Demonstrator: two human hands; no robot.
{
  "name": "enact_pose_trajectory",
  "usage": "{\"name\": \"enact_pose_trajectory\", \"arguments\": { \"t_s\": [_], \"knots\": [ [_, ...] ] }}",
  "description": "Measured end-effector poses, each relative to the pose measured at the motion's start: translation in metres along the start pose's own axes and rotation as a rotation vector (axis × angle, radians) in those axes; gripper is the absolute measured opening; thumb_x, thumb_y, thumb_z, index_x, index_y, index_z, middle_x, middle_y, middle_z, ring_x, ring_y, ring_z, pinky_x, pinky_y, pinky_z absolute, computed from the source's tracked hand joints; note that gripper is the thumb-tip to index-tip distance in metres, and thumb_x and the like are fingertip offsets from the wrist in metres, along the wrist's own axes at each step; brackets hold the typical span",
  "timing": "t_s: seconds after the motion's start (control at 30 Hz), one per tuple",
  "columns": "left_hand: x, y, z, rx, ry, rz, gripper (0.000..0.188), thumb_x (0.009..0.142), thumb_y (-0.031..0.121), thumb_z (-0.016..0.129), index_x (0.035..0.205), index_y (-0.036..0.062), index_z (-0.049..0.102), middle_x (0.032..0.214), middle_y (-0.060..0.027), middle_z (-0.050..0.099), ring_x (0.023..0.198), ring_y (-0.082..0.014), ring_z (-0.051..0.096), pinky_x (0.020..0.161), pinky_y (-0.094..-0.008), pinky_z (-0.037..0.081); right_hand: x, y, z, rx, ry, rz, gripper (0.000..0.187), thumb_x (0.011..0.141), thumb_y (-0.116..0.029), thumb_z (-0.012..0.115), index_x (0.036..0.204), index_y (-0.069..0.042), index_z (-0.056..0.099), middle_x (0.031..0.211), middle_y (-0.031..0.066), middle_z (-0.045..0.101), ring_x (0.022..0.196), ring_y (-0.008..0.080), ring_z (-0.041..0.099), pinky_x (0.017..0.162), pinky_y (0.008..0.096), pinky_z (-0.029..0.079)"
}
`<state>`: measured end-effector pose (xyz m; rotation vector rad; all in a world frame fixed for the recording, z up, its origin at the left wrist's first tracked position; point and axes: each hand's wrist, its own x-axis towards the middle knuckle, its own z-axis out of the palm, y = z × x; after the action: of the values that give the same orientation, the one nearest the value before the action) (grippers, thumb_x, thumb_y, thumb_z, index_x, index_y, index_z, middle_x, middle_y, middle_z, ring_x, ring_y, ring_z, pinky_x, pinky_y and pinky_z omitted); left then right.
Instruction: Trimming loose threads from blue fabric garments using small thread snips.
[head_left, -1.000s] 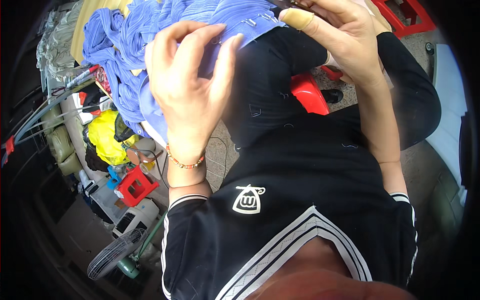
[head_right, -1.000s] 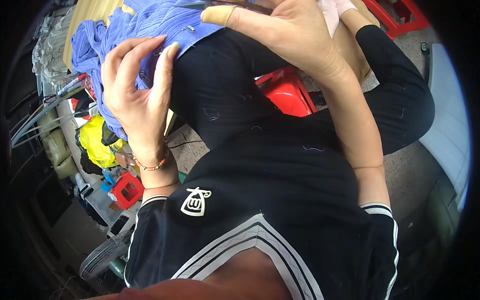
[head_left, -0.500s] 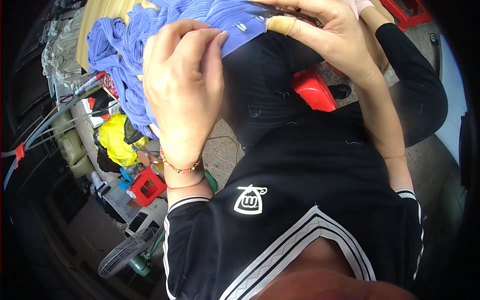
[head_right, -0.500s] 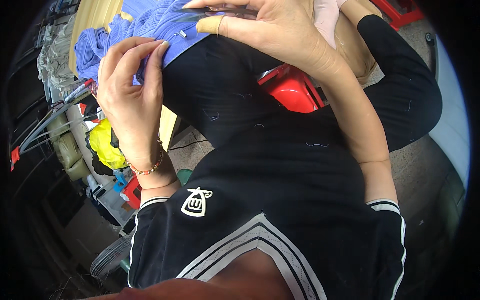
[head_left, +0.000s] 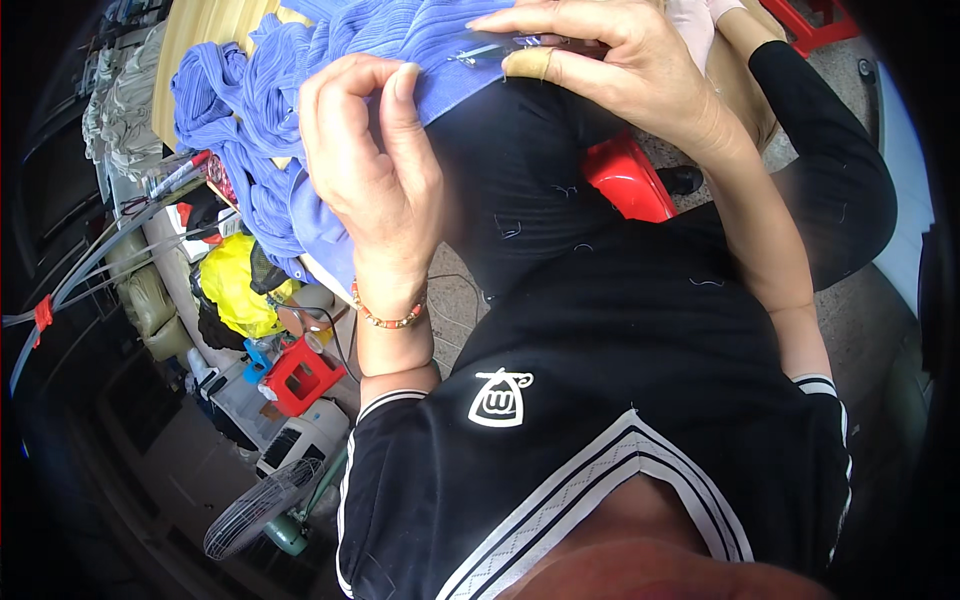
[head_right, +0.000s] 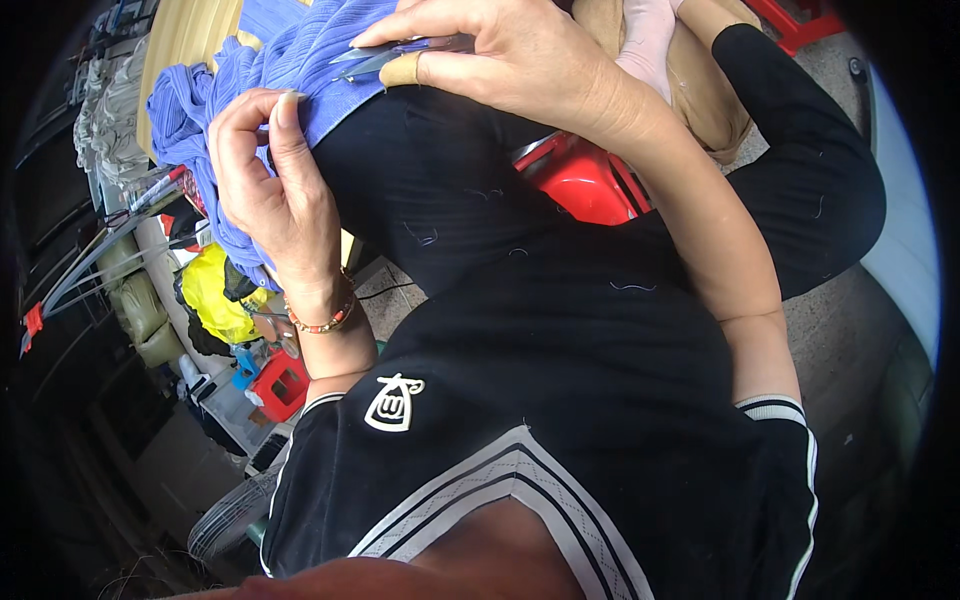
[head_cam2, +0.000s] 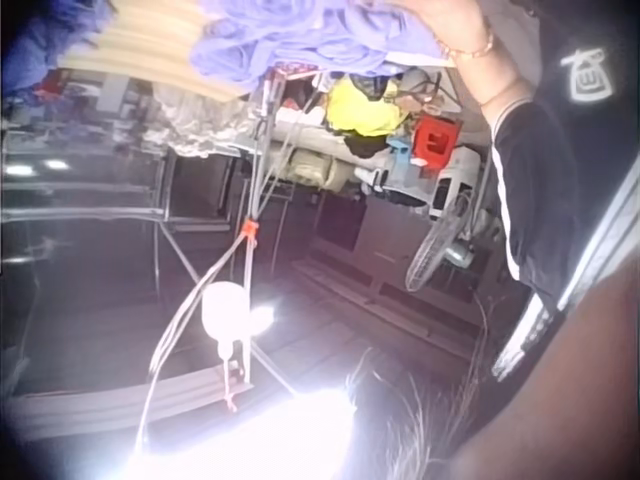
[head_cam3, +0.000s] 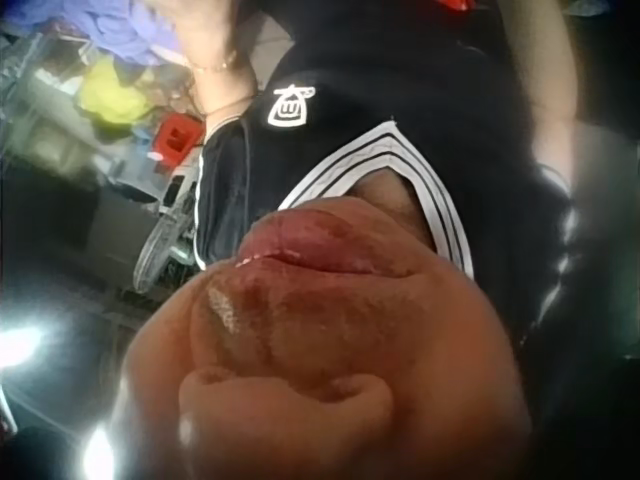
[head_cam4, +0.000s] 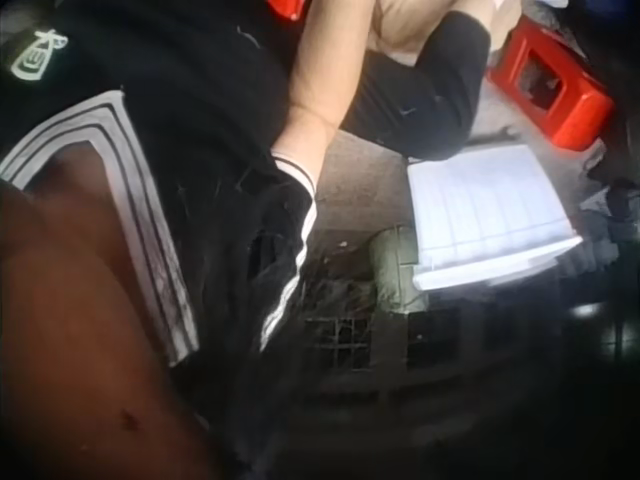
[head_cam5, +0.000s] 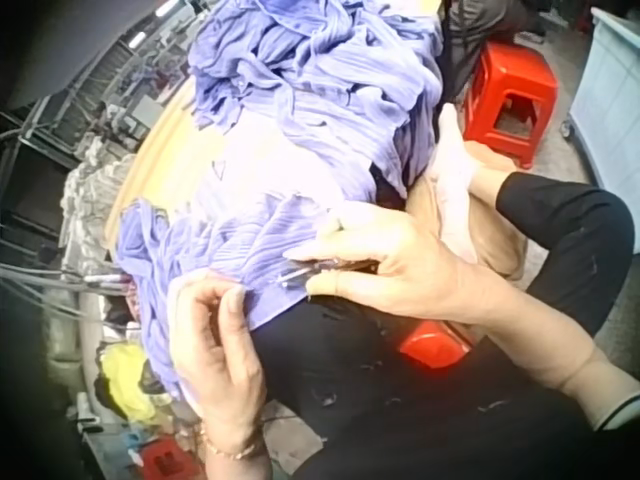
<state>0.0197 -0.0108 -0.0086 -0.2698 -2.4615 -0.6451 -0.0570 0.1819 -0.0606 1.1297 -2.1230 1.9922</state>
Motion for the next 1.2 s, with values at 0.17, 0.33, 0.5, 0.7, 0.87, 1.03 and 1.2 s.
{"name": "enact_pose_trajectory", "arguments": {
  "t_s": [0.17,0.33,0.5,0.7,0.87,1.03,1.2],
  "knots": [
    [-0.002,-0.001,0.003,-0.054,0.039,0.016,0.006,0.088,-0.001,0.066,0.091,-0.0003,0.061,0.09,-0.0115,0.063,0.089,-0.0266,0.06,0.082,-0.035,0.049,0.006,0.019,0.011,0.33,0.053,-0.377,0.03,0.082,-0.001,0.076,0.111,0.003,0.07,0.089,0.0088,0.063,0.081,0.0182,0.059,0.071,0.0285,0.048],
    [-0.003,0.004,0.004,-0.052,0.057,0.063,0.006,0.088,-0.001,0.067,0.091,0.0,0.062,0.09,-0.0108,0.063,0.09,-0.0257,0.06,0.082,-0.0343,0.049,0.003,-0.012,0.002,0.097,-0.011,-0.045,0.027,0.082,0.0,0.076,0.108,0.003,0.071,0.086,0.0089,0.062,0.078,0.0189,0.059,0.07,0.0288,0.047],
    [0.0,0.007,0.005,-0.098,0.051,0.102,0.005,0.089,-0.001,0.066,0.091,0.0001,0.062,0.091,-0.0107,0.064,0.09,-0.0243,0.06,0.082,-0.0331,0.049,0.007,0.018,0.009,0.099,0.114,-0.57,0.024,0.082,0.001,0.076,0.105,0.003,0.071,0.084,0.0093,0.062,0.077,0.0195,0.059,0.069,0.0289,0.047],
    [-0.007,0.002,0.0,-0.282,0.076,-0.102,0.003,0.091,0.0,0.065,0.093,-0.0003,0.062,0.095,-0.0112,0.063,0.091,-0.0226,0.06,0.084,-0.0318,0.048,0.0,-0.013,0.001,0.077,0.057,-0.062,0.022,0.083,0.001,0.075,0.105,0.002,0.072,0.086,0.008,0.064,0.078,0.0179,0.06,0.07,0.0291,0.048],
    [-0.012,-0.014,-0.01,-0.419,0.23,-0.191,0.004,0.097,0.003,0.059,0.096,-0.0008,0.061,0.102,-0.0096,0.061,0.096,-0.0163,0.057,0.09,-0.0292,0.045,-0.002,-0.017,-0.008,0.036,0.032,0.045,0.026,0.084,-0.001,0.075,0.11,0.001,0.072,0.086,0.0053,0.064,0.081,0.0147,0.059,0.073,0.0259,0.046],
    [-0.01,-0.016,-0.023,-0.094,0.049,-0.069,0.012,0.088,0.012,0.072,0.098,0.0057,0.069,0.108,-0.0095,0.063,0.104,-0.0234,0.057,0.095,-0.0352,0.045,-0.003,-0.021,-0.007,0.056,0.054,0.137,0.031,0.082,-0.002,0.077,0.113,0.0,0.072,0.09,0.0042,0.063,0.083,0.0128,0.057,0.074,0.0246,0.045],
    [-0.008,-0.001,-0.012,0.169,-0.074,0.041,0.033,0.072,0.029,0.087,0.099,0.0163,0.074,0.111,-0.0038,0.064,0.107,-0.0251,0.055,0.094,-0.0381,0.039,-0.005,-0.025,-0.008,0.061,0.057,0.15,0.033,0.082,-0.001,0.077,0.114,0.0,0.072,0.093,0.0049,0.063,0.084,0.0127,0.058,0.075,0.0241,0.046]
  ]
}}
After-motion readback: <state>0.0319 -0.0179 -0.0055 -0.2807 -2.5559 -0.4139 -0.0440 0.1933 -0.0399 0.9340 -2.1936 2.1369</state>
